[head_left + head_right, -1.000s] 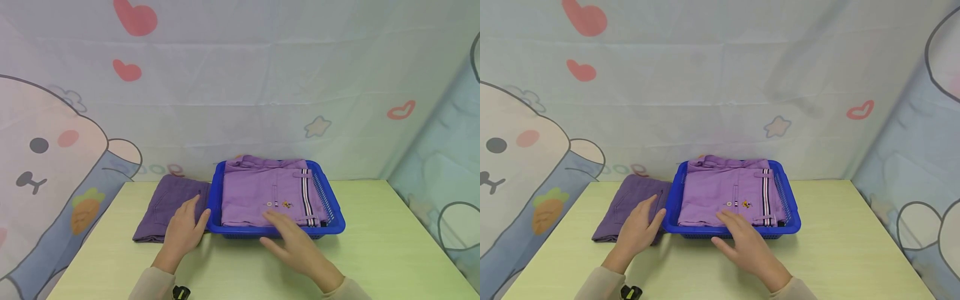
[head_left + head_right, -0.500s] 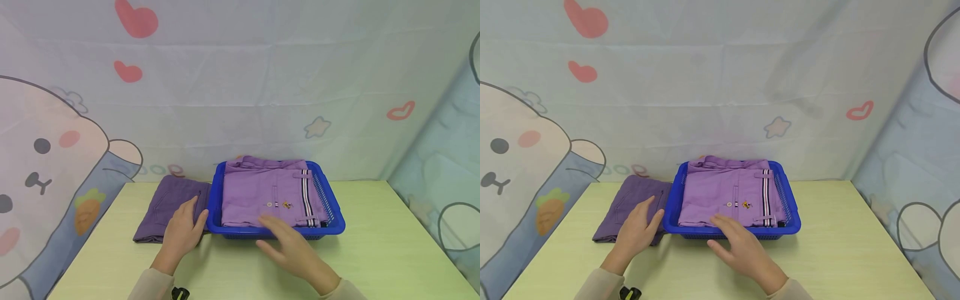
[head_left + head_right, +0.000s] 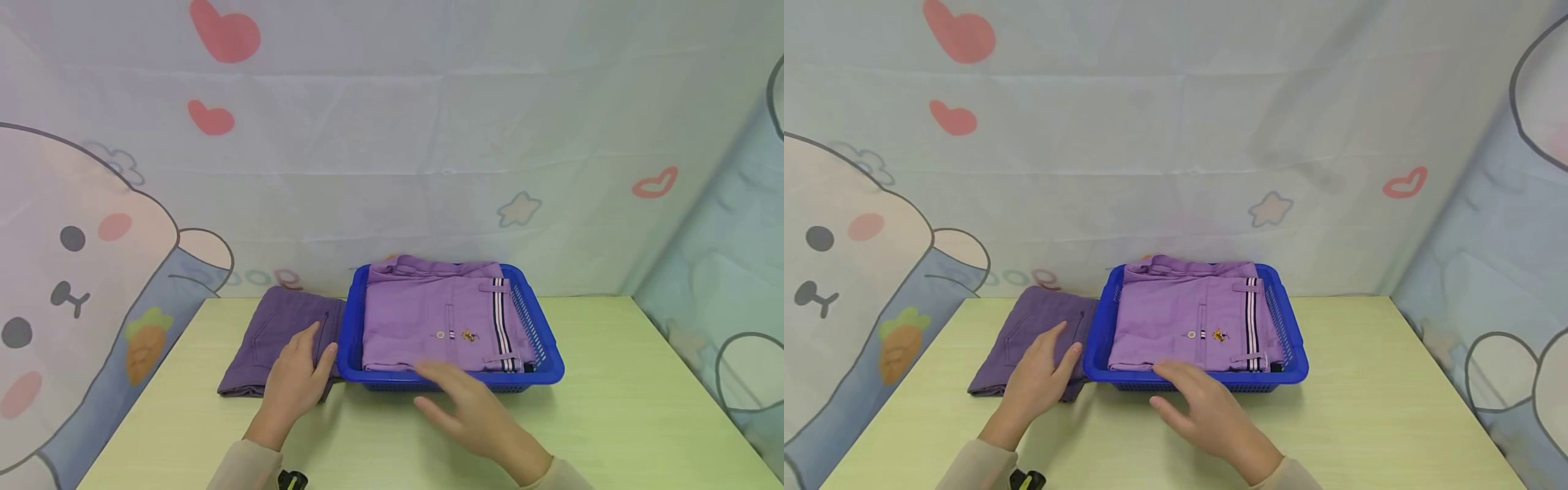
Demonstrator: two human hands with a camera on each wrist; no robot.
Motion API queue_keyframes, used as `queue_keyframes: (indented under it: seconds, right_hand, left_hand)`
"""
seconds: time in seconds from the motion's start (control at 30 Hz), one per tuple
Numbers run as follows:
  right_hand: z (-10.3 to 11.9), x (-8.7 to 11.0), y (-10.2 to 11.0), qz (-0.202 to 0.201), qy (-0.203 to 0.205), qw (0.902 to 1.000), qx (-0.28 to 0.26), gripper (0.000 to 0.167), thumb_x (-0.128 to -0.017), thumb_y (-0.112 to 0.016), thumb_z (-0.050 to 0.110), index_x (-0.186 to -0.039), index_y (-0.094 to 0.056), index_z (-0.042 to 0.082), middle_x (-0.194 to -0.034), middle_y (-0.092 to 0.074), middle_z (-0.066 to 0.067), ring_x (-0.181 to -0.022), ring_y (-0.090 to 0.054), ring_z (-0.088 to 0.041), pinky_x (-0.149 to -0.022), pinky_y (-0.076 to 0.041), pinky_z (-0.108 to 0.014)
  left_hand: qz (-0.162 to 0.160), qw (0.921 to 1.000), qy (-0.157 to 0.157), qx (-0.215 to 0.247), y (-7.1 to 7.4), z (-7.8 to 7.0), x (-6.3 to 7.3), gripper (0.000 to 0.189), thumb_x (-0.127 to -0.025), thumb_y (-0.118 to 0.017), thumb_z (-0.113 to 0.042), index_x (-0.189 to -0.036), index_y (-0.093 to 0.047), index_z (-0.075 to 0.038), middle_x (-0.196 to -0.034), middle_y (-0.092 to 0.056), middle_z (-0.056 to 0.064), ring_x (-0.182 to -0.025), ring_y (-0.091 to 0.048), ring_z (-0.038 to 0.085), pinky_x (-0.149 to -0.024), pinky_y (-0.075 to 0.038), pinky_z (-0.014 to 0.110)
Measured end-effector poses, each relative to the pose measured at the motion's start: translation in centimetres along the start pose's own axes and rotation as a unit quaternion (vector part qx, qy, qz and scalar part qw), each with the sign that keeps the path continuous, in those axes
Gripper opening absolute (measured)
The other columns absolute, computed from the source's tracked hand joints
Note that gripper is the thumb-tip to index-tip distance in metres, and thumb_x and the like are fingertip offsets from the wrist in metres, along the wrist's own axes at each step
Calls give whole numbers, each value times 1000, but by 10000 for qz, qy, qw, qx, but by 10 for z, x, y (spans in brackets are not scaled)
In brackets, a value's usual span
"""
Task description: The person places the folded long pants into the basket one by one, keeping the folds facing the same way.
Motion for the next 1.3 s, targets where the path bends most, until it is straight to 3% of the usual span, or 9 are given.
queue_keyframes:
  seconds: [0.37,0.57,0.8,1.03,1.3]
  right_hand:
    - [3,2,-4,-81,196,9998,-66,38,-92,-61,30,-122,-61,8,-120,-65,-5,-110,-62,-21,-91,-52,-36]
    - [3,3,-8,123,24,9998,-137,38,-91,-61,29,-122,-61,7,-122,-64,-4,-112,-61,-20,-92,-51,-36]
    - [6,3,-11,123,93,9997,-182,37,-92,-61,29,-122,-61,8,-121,-65,-3,-110,-62,-18,-91,-52,-34]
    - [6,5,-13,479,-171,9977,-455,35,-91,-61,26,-123,-60,11,-119,-66,-1,-108,-63,-15,-89,-53,-32]
    - [6,7,-15,481,-150,9975,-505,36,-91,-62,26,-122,-62,9,-117,-66,-1,-107,-63,-16,-89,-53,-32]
  left_hand:
    - [126,9998,141,13,2,2,1,63,-98,-38,-46,-145,-33,-5,-144,-39,23,-128,-41,45,-99,-37,62]
    - [238,9994,235,-5,1,4,2,63,-99,-37,-46,-145,-32,-4,-145,-38,24,-129,-39,46,-99,-36,62]
    - [255,9993,288,10,0,8,2,64,-98,-39,-46,-145,-32,-4,-145,-38,24,-129,-39,46,-100,-36,62]
    - [273,9991,312,16,1,7,3,62,-98,-40,-44,-145,-32,-3,-144,-38,25,-128,-40,47,-99,-36,62]
    - [302,9990,331,-1,1,9,3,62,-98,-40,-44,-145,-32,-3,-144,-38,25,-128,-40,47,-99,-36,62]
Point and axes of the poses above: each hand's wrist, its own x-axis away from the middle knuckle, its own y-axis out of the back of the hand, z = x × y, the point moved 4 cm from there along -x, towards the middle knuckle
